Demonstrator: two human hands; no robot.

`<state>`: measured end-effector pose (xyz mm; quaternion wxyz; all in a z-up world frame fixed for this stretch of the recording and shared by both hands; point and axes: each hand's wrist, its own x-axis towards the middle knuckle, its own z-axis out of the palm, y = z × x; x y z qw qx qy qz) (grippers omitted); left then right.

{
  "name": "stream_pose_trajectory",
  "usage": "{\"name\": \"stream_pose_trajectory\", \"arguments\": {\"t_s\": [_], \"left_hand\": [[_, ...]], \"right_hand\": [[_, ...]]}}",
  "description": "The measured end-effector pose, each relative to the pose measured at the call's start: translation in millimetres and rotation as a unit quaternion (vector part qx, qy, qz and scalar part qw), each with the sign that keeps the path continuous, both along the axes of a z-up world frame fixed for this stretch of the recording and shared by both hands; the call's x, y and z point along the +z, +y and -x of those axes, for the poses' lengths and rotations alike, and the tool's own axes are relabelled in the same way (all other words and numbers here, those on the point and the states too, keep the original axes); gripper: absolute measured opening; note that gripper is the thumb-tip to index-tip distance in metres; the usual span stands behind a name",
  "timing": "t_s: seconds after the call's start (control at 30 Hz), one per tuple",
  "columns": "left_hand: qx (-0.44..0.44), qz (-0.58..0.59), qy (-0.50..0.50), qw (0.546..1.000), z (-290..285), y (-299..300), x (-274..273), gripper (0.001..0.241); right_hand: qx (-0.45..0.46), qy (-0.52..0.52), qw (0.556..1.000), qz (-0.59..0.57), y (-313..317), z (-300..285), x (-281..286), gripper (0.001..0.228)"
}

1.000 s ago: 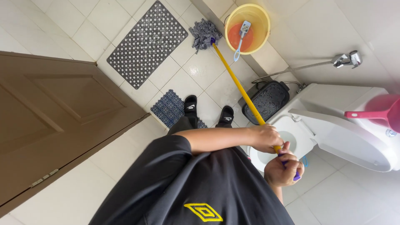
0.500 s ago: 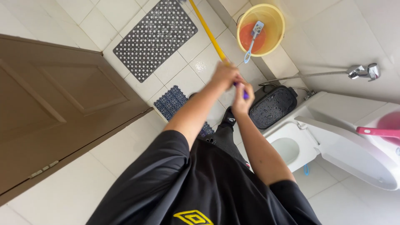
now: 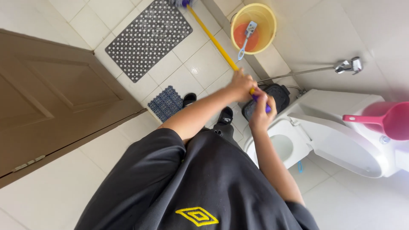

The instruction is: The person mops the tiled bathroom floor using a yellow-handled mop with a purple head. They move the mop back and forth across the floor, cleaning around the toilet, sink, and a small mat. A yellow bucket with a cleaning tool is visible nearby.

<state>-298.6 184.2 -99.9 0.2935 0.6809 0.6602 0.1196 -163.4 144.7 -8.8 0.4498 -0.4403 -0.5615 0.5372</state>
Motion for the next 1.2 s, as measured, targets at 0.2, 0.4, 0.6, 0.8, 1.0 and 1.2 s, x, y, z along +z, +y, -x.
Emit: {"name": "stream_pose_trajectory", "arguments": {"t_s": [0.2,0.4,0.6,0.8,1.0,1.2], "left_hand": [[-0.175,-0.019,-0.13,0.976,-125,-42,91,0.024],[-0.375,0.01,-0.172,0.911,-205,-73,154,0.021],[-0.423,0.073,-0.15,0.891,-246,-90,126,0.024],[-0.44,0.103,-0.128,0.883,-257,-88,104,0.024],[-0.39,0.135,-0.114,0.903,-258,-87,83,0.024],[-0.356,0.192,-0.007,0.915,-199,-89,19,0.019]], "right_hand": [[-0.156,0.036,0.983,0.088,-69,-115,109,0.024],[-0.255,0.148,0.955,0.022,-135,-197,136,0.028],[-0.295,0.19,0.931,-0.1,-158,-249,42,0.023],[-0.305,0.143,0.935,-0.114,-153,-252,21,0.018],[-0.31,0.166,0.933,-0.077,-152,-252,-6,0.016],[-0.308,0.236,0.918,0.08,-166,-200,-81,0.014]]}}
